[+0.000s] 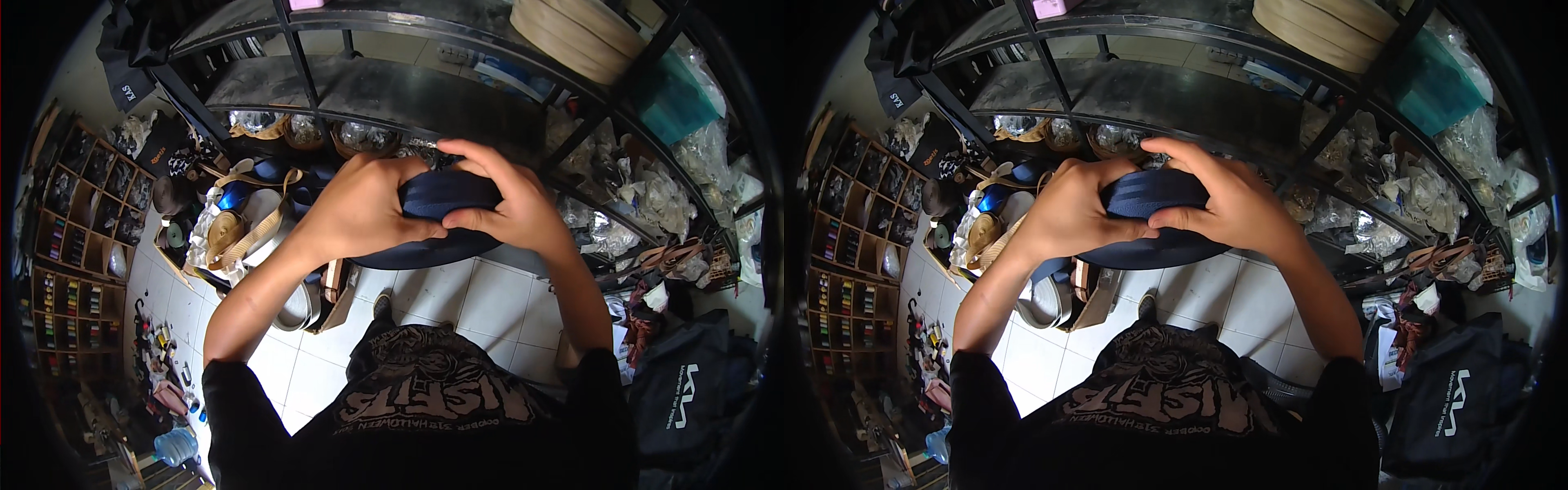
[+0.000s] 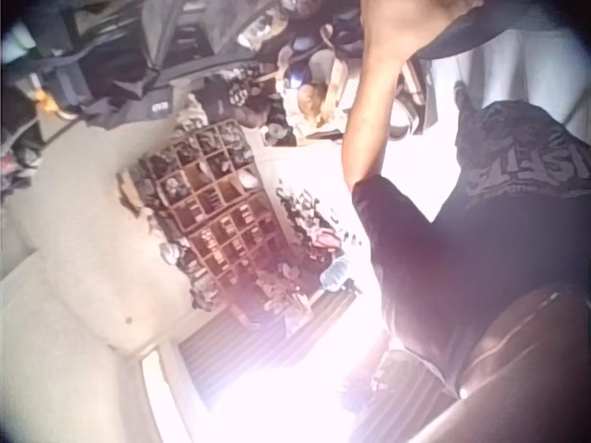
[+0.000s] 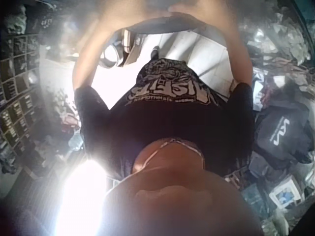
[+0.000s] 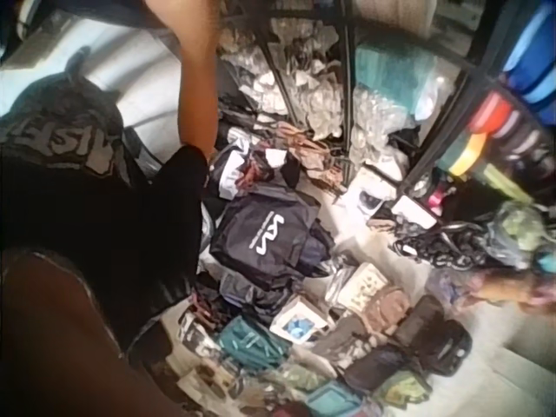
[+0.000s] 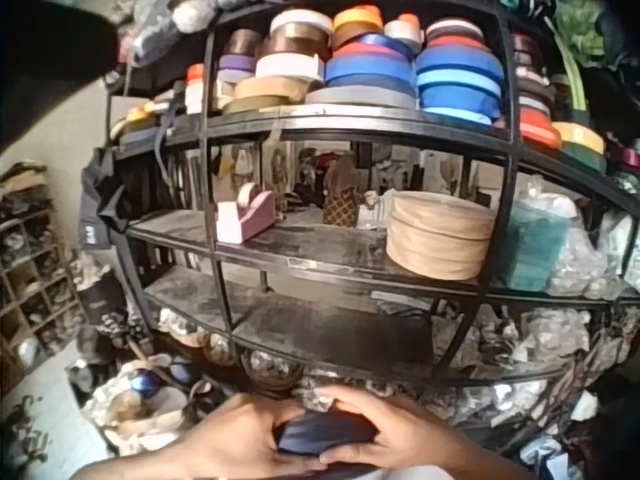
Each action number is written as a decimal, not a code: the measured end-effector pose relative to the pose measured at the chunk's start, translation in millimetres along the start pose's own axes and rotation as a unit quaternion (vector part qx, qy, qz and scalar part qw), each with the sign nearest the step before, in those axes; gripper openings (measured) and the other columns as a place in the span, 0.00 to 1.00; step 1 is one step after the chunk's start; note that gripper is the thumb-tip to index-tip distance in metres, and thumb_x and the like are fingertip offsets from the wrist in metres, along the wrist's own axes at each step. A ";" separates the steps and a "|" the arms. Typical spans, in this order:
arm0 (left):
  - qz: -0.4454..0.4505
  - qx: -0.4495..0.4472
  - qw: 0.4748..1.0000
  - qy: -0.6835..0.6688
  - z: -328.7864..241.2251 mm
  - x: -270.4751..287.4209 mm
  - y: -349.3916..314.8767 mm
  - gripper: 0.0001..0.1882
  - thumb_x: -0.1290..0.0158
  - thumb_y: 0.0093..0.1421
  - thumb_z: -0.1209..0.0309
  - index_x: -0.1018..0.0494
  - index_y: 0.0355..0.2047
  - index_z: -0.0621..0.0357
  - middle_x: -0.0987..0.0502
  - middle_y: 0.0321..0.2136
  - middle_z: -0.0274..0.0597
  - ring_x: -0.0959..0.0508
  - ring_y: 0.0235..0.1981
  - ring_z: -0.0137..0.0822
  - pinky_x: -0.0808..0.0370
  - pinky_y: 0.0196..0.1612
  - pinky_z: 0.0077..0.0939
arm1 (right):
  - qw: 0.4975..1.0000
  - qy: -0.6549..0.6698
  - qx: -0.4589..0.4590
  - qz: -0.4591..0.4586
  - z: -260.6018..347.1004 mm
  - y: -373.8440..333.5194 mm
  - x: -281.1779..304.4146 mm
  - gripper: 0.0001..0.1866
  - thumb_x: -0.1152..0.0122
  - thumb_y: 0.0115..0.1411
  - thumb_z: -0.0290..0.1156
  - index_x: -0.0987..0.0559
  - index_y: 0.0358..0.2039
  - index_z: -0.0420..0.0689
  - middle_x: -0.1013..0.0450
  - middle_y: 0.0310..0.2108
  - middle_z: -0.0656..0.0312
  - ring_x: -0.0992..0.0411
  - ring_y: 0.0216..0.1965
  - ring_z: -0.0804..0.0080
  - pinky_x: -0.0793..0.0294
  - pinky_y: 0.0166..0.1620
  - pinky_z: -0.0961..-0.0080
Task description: The person organizes rolls of webbing, winding loose straps and placing the rolls onto the storage shelf by hand.
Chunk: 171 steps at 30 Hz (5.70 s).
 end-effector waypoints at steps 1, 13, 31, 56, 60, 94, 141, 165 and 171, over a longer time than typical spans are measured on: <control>-0.009 -0.013 1.000 0.009 0.6 -1.1 -2.4 0.17 0.31 0.41 0.66 0.24 0.28 0.63 0.23 0.21 0.49 0.21 0.23 0.46 0.27 0.31 0.33 | 1.000 -0.013 0.004 0.024 2.6 2.0 3.2 0.41 0.26 0.46 0.40 0.35 0.59 0.45 0.24 0.44 0.52 0.24 0.45 0.62 0.27 0.47 0.71; -0.098 0.055 0.993 0.026 0.1 49.5 -52.0 0.20 0.30 0.39 0.71 0.22 0.33 0.65 0.20 0.23 0.44 0.21 0.22 0.30 0.25 0.29 0.23 | 0.937 -0.287 0.199 0.015 -1.4 4.9 42.8 0.26 0.27 0.44 0.46 0.20 0.40 0.43 0.22 0.26 0.59 0.24 0.21 0.67 0.25 0.26 0.77; -0.434 0.135 0.888 0.078 3.9 147.8 -160.3 0.27 0.30 0.40 0.61 0.24 0.35 0.68 0.23 0.25 0.37 0.26 0.27 0.27 0.30 0.37 0.18 | 0.813 -0.474 0.006 -0.339 -64.7 -5.9 194.0 0.26 0.51 0.47 0.15 0.23 0.48 0.49 0.24 0.45 0.58 0.26 0.48 0.58 0.29 0.50 0.69; -0.131 0.092 0.987 0.023 8.3 83.5 -92.0 0.25 0.28 0.33 0.71 0.22 0.34 0.67 0.19 0.27 0.44 0.20 0.26 0.30 0.24 0.34 0.21 | 0.867 -0.450 -0.211 0.038 -217.8 -201.2 100.6 0.17 0.45 0.41 0.18 0.23 0.35 0.43 0.26 0.35 0.51 0.29 0.43 0.50 0.38 0.51 0.56; -0.147 0.019 0.989 -0.010 -6.8 81.9 -78.5 0.26 0.27 0.33 0.72 0.23 0.34 0.70 0.20 0.27 0.45 0.20 0.27 0.30 0.25 0.35 0.21 | 0.895 -0.401 -0.185 -0.061 -264.9 -221.3 26.1 0.16 0.47 0.42 0.18 0.24 0.35 0.43 0.26 0.34 0.49 0.29 0.42 0.49 0.36 0.48 0.56; -0.307 -0.013 0.941 -0.145 9.2 83.2 -75.3 0.29 0.28 0.33 0.74 0.24 0.38 0.72 0.20 0.29 0.44 0.22 0.30 0.30 0.26 0.41 0.23 | 0.990 -0.007 -0.138 -0.040 -138.2 -85.7 -22.4 0.62 0.25 0.43 0.49 0.57 0.68 0.43 0.50 0.66 0.45 0.50 0.67 0.53 0.46 0.63 0.57; -0.466 -0.046 0.719 -0.513 29.9 63.6 -22.0 0.30 0.37 0.50 0.63 0.30 0.50 0.68 0.24 0.44 0.49 0.24 0.44 0.42 0.30 0.54 0.34 | 0.836 0.299 0.187 -0.420 21.7 38.8 20.2 0.32 0.60 0.69 0.45 0.42 0.62 0.31 0.38 0.60 0.50 0.39 0.60 0.66 0.43 0.62 0.69; -0.379 -0.041 0.590 -0.712 10.0 -7.9 61.6 0.29 0.47 0.59 0.52 0.34 0.55 0.58 0.26 0.49 0.43 0.27 0.49 0.43 0.32 0.54 0.41 | 0.767 0.234 0.143 -0.580 15.1 43.5 -34.6 0.46 0.39 0.60 0.31 0.59 0.69 0.45 0.53 0.66 0.55 0.49 0.63 0.65 0.52 0.65 0.66; -0.362 -0.030 0.630 -0.687 20.1 -27.3 53.1 0.29 0.46 0.59 0.56 0.35 0.56 0.60 0.29 0.52 0.43 0.30 0.53 0.42 0.36 0.58 0.40 | 0.794 0.277 0.131 -0.525 14.3 26.3 7.5 0.52 0.30 0.49 0.28 0.54 0.68 0.40 0.43 0.61 0.53 0.41 0.59 0.64 0.44 0.61 0.67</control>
Point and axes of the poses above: each hand's wrist, its own y-axis towards the middle knuckle, its own x-axis out of the back of the hand, z = x × y, the point moved 3 cm from there along y, towards the middle knuckle
